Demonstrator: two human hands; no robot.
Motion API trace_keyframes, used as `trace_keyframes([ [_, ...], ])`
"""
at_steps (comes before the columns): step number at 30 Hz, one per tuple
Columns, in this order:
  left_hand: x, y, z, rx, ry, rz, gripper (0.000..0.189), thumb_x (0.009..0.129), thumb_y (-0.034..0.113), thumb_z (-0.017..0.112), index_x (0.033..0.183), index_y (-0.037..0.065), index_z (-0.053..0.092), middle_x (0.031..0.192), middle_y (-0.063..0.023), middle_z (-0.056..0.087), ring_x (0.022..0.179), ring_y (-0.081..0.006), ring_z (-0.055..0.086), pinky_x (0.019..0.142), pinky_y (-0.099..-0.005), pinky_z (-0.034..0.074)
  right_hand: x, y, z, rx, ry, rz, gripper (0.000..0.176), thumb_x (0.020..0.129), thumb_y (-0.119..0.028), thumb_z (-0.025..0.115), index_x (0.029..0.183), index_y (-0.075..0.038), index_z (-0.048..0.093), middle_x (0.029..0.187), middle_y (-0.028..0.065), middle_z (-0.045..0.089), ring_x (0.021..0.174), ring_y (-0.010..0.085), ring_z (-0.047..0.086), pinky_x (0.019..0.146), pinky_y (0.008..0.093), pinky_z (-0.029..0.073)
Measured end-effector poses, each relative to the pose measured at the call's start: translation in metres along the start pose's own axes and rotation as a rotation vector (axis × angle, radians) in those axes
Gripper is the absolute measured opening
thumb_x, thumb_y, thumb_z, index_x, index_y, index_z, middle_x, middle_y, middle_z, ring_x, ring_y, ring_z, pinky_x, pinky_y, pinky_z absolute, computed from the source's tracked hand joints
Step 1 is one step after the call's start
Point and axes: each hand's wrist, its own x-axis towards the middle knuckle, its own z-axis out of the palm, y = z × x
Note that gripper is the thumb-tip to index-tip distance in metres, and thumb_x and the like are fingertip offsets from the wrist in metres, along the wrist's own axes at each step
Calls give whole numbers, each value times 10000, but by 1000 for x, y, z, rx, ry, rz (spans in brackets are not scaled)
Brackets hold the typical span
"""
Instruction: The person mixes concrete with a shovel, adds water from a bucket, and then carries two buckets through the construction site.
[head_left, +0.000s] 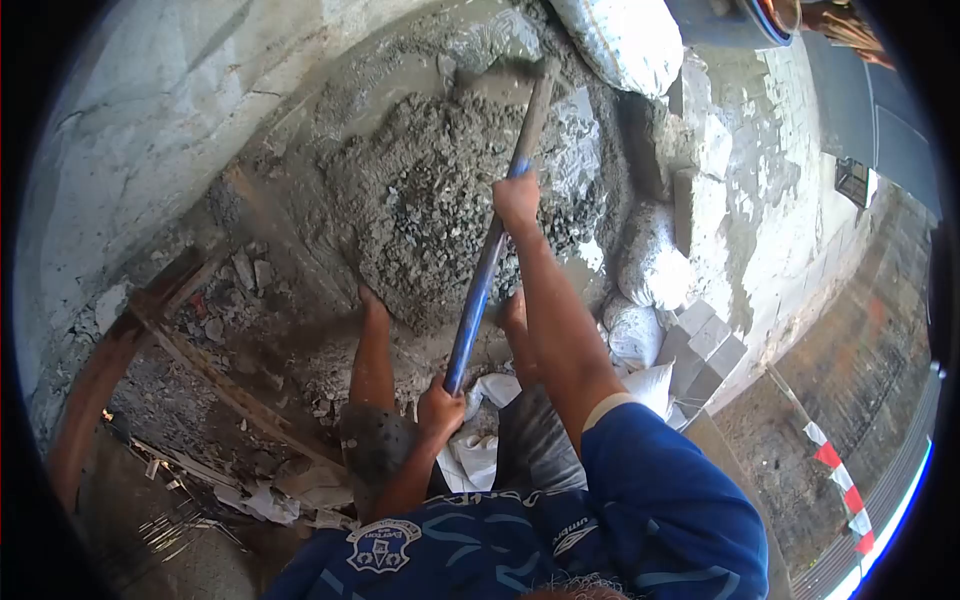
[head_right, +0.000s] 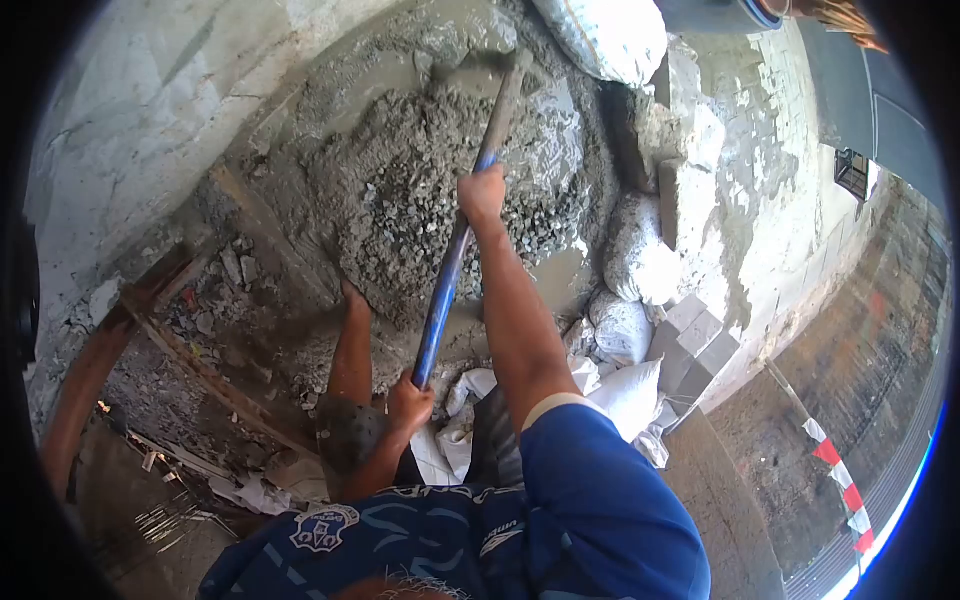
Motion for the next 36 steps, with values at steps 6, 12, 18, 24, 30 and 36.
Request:
trace_keyframes([
  [6, -120, -76, 43, -105, 14, -24, 453, 796, 144, 678, 1245, 121, 621, 937, -210, 717, 908, -433, 696, 778, -506, 554, -137, -10, -69, 90, -120, 118, 324, 774, -133, 624, 1005, 55, 496, 841, 310, 661, 809, 479, 673, 785, 512, 523],
  [12, 62, 18, -13, -11, 123, 114, 494, 824, 136, 693, 1309, 124, 596, 1017, -201, 727, 931, -411, 703, 824, -500, 551, 24, -56, -34, 281, 164, -168, 259, 778, -107, 628, 929, 63, 505, 668, 151, 630, 530, 246, 662, 496, 382, 535],
  [18, 188, 93, -195, 74, 8, 156, 394, 836, 129, 677, 1204, 7, 610, 1001, -243, 711, 956, -407, 703, 852, -470, 549, 153, -178, 43, 509, 4, 30, 219, 766, -71, 594, 807, 141, 633, 733, 190, 685, 658, 294, 732, 581, 376, 563],
  [24, 111, 99, -333, 274, 172, 103, 353, 817, 150, 754, 1108, -5, 628, 864, -200, 689, 821, -334, 709, 737, -440, 524, 152, -198, 107, -812, 54, -785, 112, 824, -265, 792, 926, -309, 778, 943, 14, 759, 903, 256, 729, 765, 370, 566],
  [30, 13, 84, -340, 324, 210, -127, 400, 814, 160, 750, 1155, -6, 622, 949, -241, 695, 926, -415, 687, 807, -476, 522, 71, -202, 215, 254, -280, -77, 86, 804, -170, 712, 870, -162, 765, 842, 54, 741, 815, 226, 722, 679, 326, 563],
  [36, -50, 7, -303, 269, 196, -301, 470, 806, 191, 768, 1216, 17, 616, 1041, -250, 708, 1020, -444, 675, 883, -496, 524, -77, -178, 258, 540, -244, 121, 144, 764, -97, 626, 728, 40, 608, 638, 138, 618, 525, 278, 635, 496, 418, 501],
])
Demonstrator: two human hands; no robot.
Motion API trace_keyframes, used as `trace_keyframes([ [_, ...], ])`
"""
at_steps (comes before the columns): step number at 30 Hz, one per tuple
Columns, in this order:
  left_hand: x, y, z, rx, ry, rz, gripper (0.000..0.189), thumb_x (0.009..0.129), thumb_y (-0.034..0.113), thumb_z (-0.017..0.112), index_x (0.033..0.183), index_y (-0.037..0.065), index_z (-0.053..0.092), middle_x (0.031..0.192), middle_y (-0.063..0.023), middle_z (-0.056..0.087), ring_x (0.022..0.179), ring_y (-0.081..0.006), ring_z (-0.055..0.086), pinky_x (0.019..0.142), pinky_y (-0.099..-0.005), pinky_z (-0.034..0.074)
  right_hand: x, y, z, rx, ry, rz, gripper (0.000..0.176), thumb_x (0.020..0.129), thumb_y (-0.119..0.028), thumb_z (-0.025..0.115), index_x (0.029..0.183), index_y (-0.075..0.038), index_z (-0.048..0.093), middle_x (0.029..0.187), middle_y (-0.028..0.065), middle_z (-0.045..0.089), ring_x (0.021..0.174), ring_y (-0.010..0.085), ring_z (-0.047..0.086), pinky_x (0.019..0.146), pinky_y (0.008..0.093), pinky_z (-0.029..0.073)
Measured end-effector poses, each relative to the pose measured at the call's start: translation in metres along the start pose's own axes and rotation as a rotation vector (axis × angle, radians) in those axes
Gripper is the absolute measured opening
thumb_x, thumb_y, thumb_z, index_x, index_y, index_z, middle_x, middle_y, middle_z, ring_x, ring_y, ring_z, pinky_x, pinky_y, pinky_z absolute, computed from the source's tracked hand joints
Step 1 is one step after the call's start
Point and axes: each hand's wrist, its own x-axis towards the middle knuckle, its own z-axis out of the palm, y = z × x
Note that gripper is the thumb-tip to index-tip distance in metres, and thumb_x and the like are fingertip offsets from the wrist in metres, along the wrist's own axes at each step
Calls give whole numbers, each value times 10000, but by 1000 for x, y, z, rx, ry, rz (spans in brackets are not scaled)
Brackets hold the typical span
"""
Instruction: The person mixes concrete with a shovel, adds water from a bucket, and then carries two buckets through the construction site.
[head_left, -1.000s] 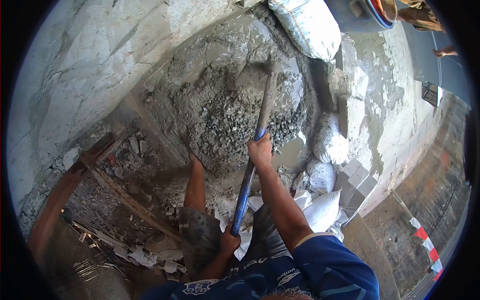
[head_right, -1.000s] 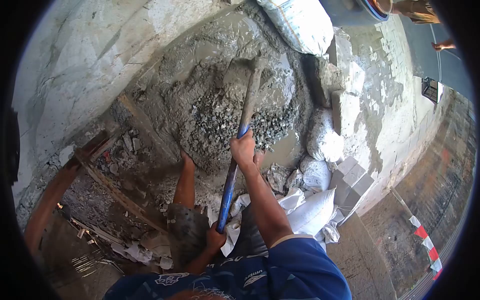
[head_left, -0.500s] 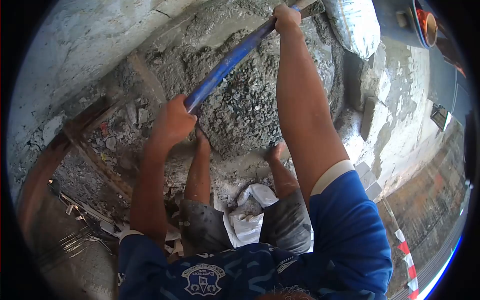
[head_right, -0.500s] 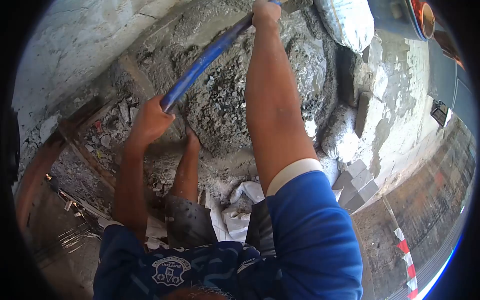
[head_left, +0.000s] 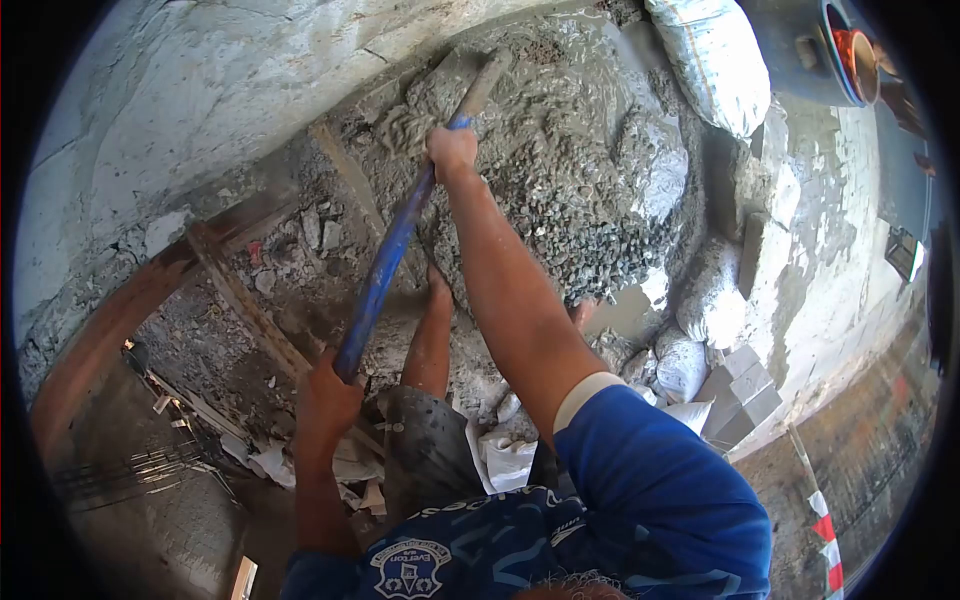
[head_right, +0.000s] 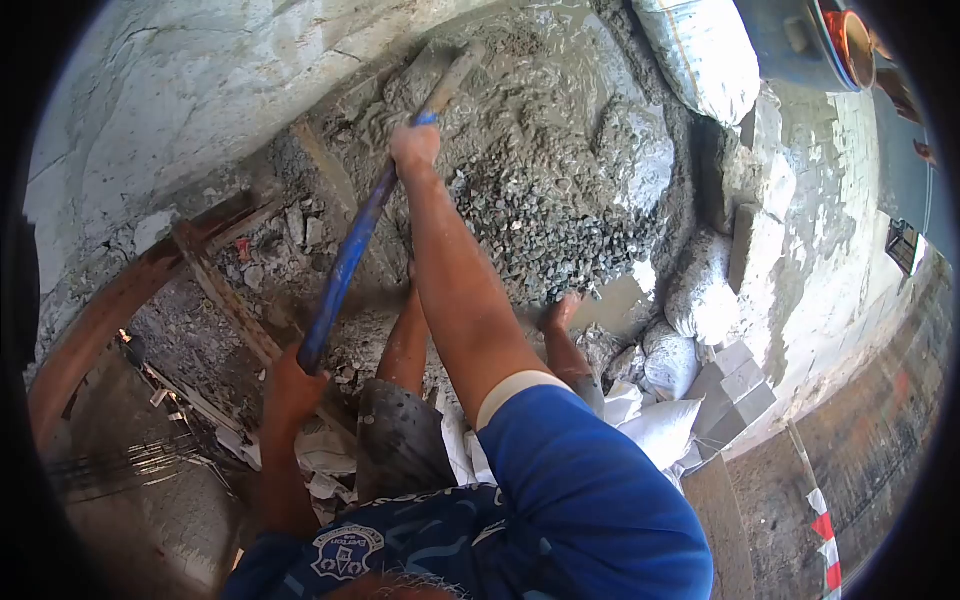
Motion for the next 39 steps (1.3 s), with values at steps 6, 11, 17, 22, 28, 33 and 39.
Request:
trace_keyframes([
  [6, -64, -91, 83, -96, 41, 9, 556, 791, 172, 760, 1310, 78, 583, 1088, -231, 709, 1031, -416, 686, 885, -510, 525, -159, -21, -125, 111, -143, 131, 161, 751, -45, 597, 863, 55, 538, 623, 143, 623, 447, 235, 617, 442, 380, 508],
  [11, -40, -96, 86, -83, 18, 88, 566, 799, 192, 769, 1323, 105, 574, 1081, -210, 712, 1006, -400, 693, 869, -494, 537, -175, -73, -167, 314, 49, -7, 168, 731, 25, 617, 828, 27, 480, 569, 74, 522, 411, 200, 548, 380, 345, 461],
  [17, 97, 23, -79, 50, 113, 370, 520, 824, 198, 761, 1299, 55, 608, 1035, -214, 721, 997, -406, 697, 914, -481, 529, -3, -153, -110, 495, 152, 91, 79, 740, 56, 607, 796, 33, 557, 673, 124, 551, 549, 251, 570, 501, 402, 487],
  [22, 111, 56, -215, 317, 197, 416, 435, 769, 160, 799, 1166, 52, 656, 992, -202, 717, 970, -380, 696, 851, -466, 524, 56, -151, -28, 683, 69, 252, 79, 772, 72, 591, 772, 10, 542, 729, 128, 550, 550, 256, 557, 511, 400, 488],
  [28, 77, -30, -192, 332, 152, 271, 477, 798, 173, 795, 1220, 34, 619, 1017, -227, 709, 999, -410, 684, 871, -477, 526, -41, -104, 47, 581, 78, 415, 47, 789, 46, 583, 771, 27, 543, 729, 130, 564, 563, 247, 562, 517, 408, 489],
  [33, 13, -63, -64, -91, -173, 3, 529, 842, 201, 742, 1305, 15, 567, 1080, -262, 695, 1039, -443, 673, 897, -507, 527, -84, -57, 43, -40, -153, 240, 114, 781, -36, 608, 788, 78, 603, 670, 162, 635, 572, 269, 644, 508, 407, 500],
  [39, -77, -72, 44, -162, -298, -68, 532, 850, 210, 709, 1328, 36, 554, 1049, -263, 703, 1037, -436, 672, 918, -517, 519, -149, -3, -47, -219, -267, 195, 131, 746, -46, 599, 738, 84, 619, 655, 163, 635, 548, 271, 662, 476, 406, 497],
])
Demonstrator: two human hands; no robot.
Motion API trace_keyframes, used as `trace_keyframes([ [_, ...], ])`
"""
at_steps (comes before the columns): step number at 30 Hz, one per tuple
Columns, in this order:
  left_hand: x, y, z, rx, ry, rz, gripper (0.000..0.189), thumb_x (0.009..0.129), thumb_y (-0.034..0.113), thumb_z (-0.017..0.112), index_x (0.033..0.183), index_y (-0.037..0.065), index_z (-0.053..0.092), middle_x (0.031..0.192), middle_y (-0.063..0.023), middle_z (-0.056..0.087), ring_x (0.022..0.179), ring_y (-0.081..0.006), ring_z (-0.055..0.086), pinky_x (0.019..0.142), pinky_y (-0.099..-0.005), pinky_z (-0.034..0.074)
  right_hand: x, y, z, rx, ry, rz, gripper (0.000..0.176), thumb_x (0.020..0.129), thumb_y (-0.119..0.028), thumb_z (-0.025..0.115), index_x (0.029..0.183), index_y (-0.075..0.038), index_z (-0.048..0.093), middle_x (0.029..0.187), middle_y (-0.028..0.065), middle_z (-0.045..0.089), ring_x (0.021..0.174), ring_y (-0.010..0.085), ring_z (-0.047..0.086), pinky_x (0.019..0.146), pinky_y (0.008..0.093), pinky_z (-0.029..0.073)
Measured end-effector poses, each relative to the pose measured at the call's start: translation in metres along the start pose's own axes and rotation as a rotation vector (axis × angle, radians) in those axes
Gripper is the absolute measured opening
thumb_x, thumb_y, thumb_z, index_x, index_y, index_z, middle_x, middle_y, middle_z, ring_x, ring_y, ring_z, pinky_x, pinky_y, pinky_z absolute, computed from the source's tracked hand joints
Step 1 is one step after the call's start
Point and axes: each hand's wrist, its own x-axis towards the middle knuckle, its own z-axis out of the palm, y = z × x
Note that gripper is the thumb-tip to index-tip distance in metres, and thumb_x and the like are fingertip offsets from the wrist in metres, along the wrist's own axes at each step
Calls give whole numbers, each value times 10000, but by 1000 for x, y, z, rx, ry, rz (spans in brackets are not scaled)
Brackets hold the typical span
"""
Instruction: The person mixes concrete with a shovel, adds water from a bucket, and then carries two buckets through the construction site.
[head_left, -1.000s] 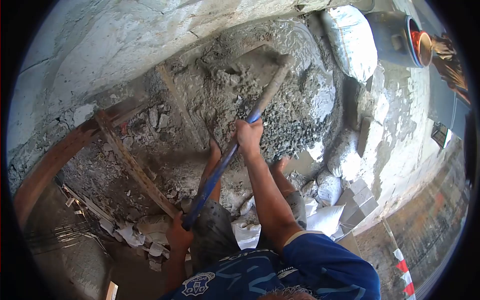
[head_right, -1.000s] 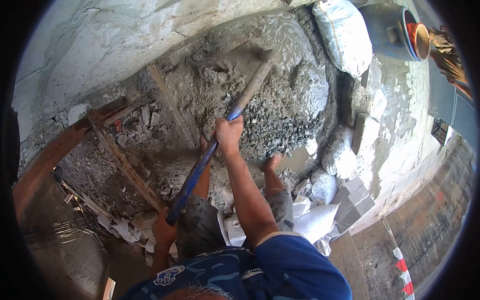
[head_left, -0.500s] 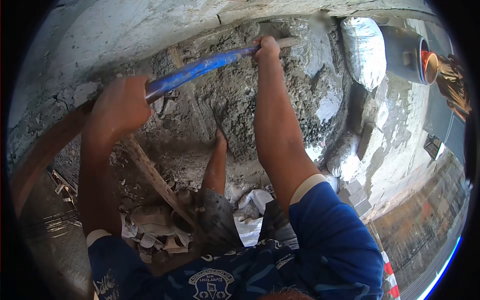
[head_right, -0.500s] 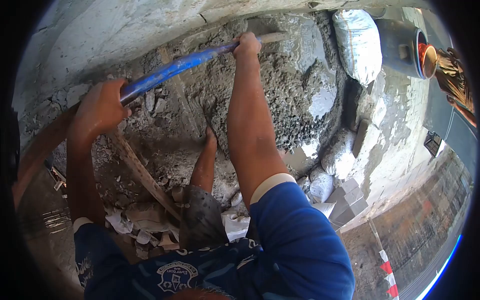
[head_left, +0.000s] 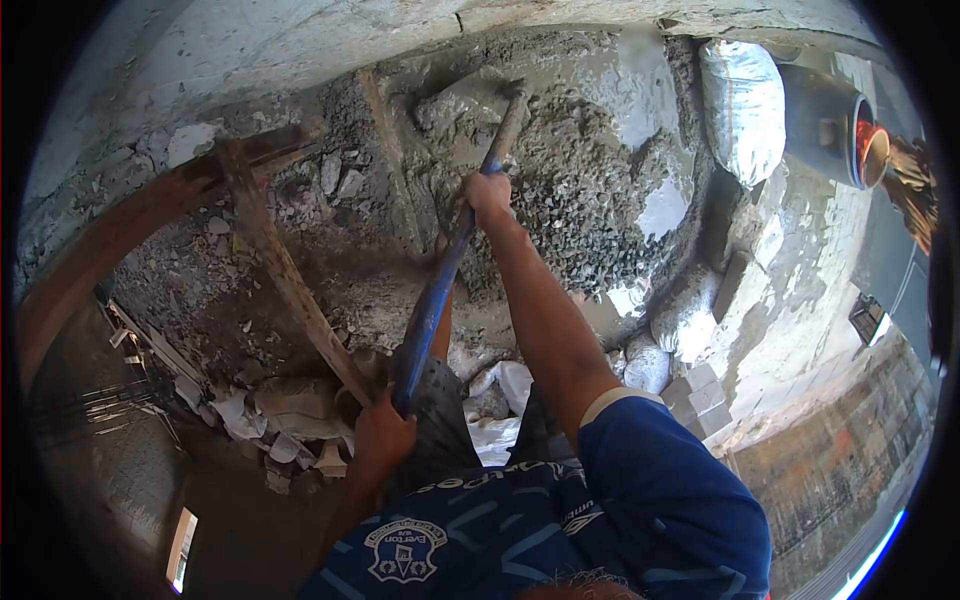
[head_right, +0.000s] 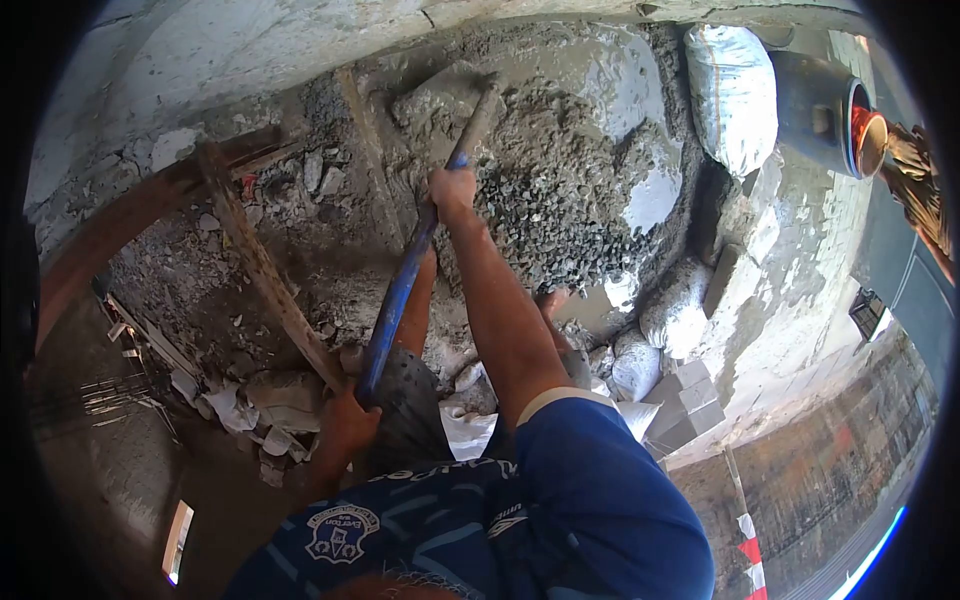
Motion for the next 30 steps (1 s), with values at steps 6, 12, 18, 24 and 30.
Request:
trace_keyframes([
  [6, -79, -55, 50, 74, -83, -26, 596, 850, 276, 712, 1394, 123, 525, 1079, -240, 709, 1050, -422, 679, 910, -506, 532, -108, 74, -79, 162, 115, -12, 85, 724, -19, 612, 722, 38, 549, 581, 100, 571, 468, 224, 601, 420, 374, 475],
  [12, -32, -8, 90, -45, 101, 280, 572, 845, 234, 723, 1379, 139, 541, 1074, -207, 718, 988, -401, 703, 849, -489, 549, -86, 6, -186, 198, 224, -125, 227, 753, -40, 625, 905, 60, 489, 671, 130, 608, 476, 213, 624, 416, 352, 494],
  [18, 149, 172, 137, -203, 101, 467, 431, 853, 187, 710, 1253, 103, 572, 991, -224, 718, 945, -433, 689, 810, -527, 543, 146, -77, -269, -271, 512, -436, 193, 749, -99, 584, 773, 82, 646, 642, 200, 676, 561, 294, 708, 582, 403, 573],
  [24, 192, 197, 187, -218, 101, 496, 388, 845, 202, 719, 1187, 71, 592, 952, -235, 714, 930, -429, 694, 802, -521, 546, 190, -71, -261, -337, 423, -344, 261, 769, -158, 610, 843, 88, 656, 800, 231, 718, 761, 343, 743, 727, 418, 590],
  [30, 103, 110, 237, -327, 7, 370, 317, 827, 185, 736, 1101, 60, 637, 894, -198, 717, 871, -411, 703, 768, -485, 552, 102, 17, -241, -534, 439, -244, 452, 808, -197, 610, 1148, 88, 525, 1045, 336, 678, 1028, 476, 670, 926, 483, 532],
])
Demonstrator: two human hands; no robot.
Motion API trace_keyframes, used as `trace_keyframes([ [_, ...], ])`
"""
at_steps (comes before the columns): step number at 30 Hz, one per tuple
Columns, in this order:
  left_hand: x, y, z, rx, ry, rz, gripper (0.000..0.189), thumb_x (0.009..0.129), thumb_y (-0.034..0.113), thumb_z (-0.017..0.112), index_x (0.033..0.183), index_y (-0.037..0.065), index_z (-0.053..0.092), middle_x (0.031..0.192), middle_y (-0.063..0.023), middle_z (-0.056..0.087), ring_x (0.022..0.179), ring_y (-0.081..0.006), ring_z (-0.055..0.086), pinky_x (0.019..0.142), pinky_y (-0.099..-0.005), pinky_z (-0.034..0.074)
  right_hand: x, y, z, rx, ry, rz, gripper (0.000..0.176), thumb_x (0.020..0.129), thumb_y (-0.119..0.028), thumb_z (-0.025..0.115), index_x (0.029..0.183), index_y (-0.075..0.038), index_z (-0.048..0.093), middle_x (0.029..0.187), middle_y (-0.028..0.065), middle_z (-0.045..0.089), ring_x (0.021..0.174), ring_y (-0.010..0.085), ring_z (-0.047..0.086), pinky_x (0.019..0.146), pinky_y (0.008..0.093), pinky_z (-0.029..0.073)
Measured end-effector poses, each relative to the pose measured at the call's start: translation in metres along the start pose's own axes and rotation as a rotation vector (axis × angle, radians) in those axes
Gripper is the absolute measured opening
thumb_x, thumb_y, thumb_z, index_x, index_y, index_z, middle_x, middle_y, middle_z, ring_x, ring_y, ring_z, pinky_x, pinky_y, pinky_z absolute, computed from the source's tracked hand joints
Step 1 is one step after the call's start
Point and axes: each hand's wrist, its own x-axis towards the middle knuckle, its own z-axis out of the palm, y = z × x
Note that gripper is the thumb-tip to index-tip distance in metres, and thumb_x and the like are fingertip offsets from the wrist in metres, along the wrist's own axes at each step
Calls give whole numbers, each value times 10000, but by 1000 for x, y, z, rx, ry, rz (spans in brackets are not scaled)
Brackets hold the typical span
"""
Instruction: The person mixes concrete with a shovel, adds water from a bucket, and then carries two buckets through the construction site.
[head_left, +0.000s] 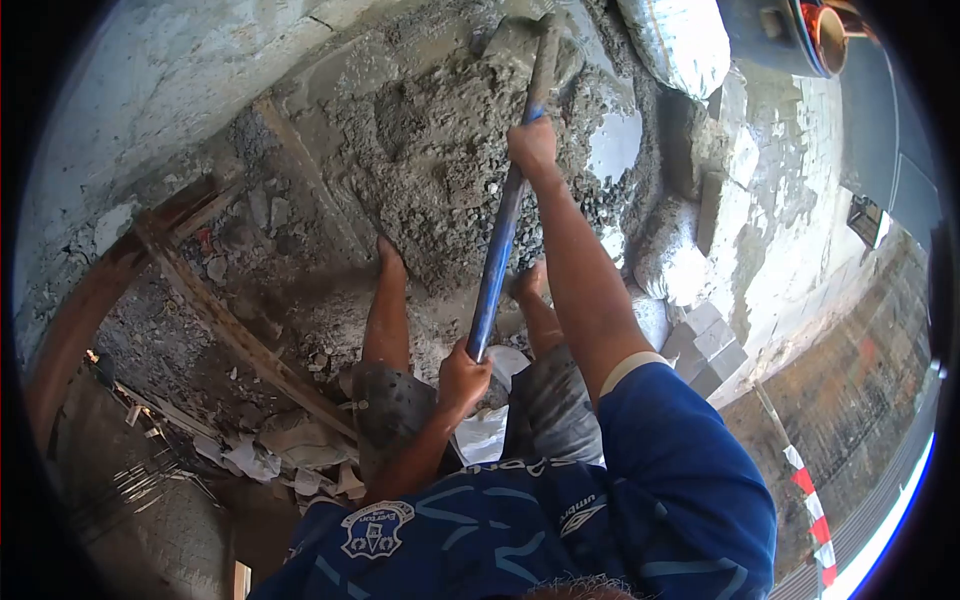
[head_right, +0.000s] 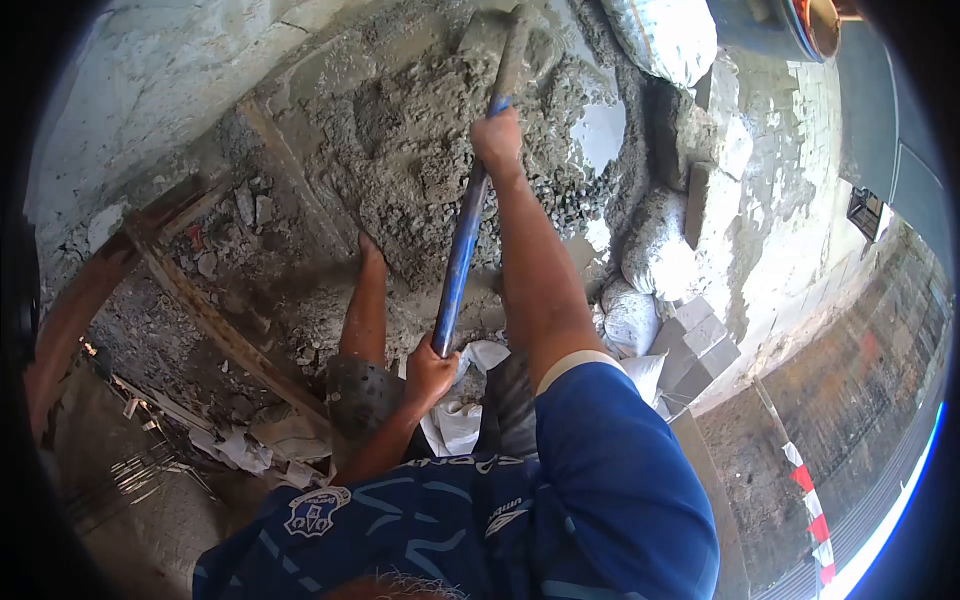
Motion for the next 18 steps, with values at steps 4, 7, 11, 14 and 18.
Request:
trace_keyframes([
  [4, -82, -16, -19, -34, -10, 37, 334, 804, 158, 750, 1100, 47, 643, 859, -182, 703, 809, -356, 713, 730, -430, 549, -87, 1, -35, 176, -44, 78, 379, 794, -130, 580, 1093, 96, 517, 1003, 362, 666, 993, 497, 666, 911, 500, 522],
  [7, -95, -20, -48, 15, -90, 61, 409, 826, 198, 728, 1186, 49, 603, 903, -194, 710, 845, -363, 714, 766, -440, 550, -162, 17, -67, 208, -110, 169, 416, 804, -169, 628, 1085, 104, 490, 965, 362, 664, 964, 510, 664, 895, 510, 520],
  [11, -104, -34, -48, 122, -135, 90, 511, 855, 251, 700, 1300, 51, 551, 961, -210, 719, 893, -373, 715, 814, -453, 552, -201, 43, -109, 259, -95, 216, 378, 785, -155, 633, 1031, 89, 481, 879, 339, 662, 855, 480, 684, 806, 507, 531],
  [14, -90, -41, -7, 225, -85, 109, 587, 876, 292, 678, 1386, 53, 512, 1005, -221, 725, 929, -380, 715, 850, -463, 554, -154, 58, -127, 319, 35, 275, 361, 786, -150, 620, 1024, 89, 493, 887, 348, 663, 857, 494, 678, 828, 509, 523],
  [18, 55, 6, 27, 378, -28, 145, 589, 830, 159, 697, 1391, 99, 525, 1056, -248, 708, 979, -417, 692, 825, -502, 555, -1, 100, -112, 260, 312, 212, 390, 780, -152, 616, 1058, 109, 531, 905, 335, 675, 883, 490, 683, 839, 512, 526],
])
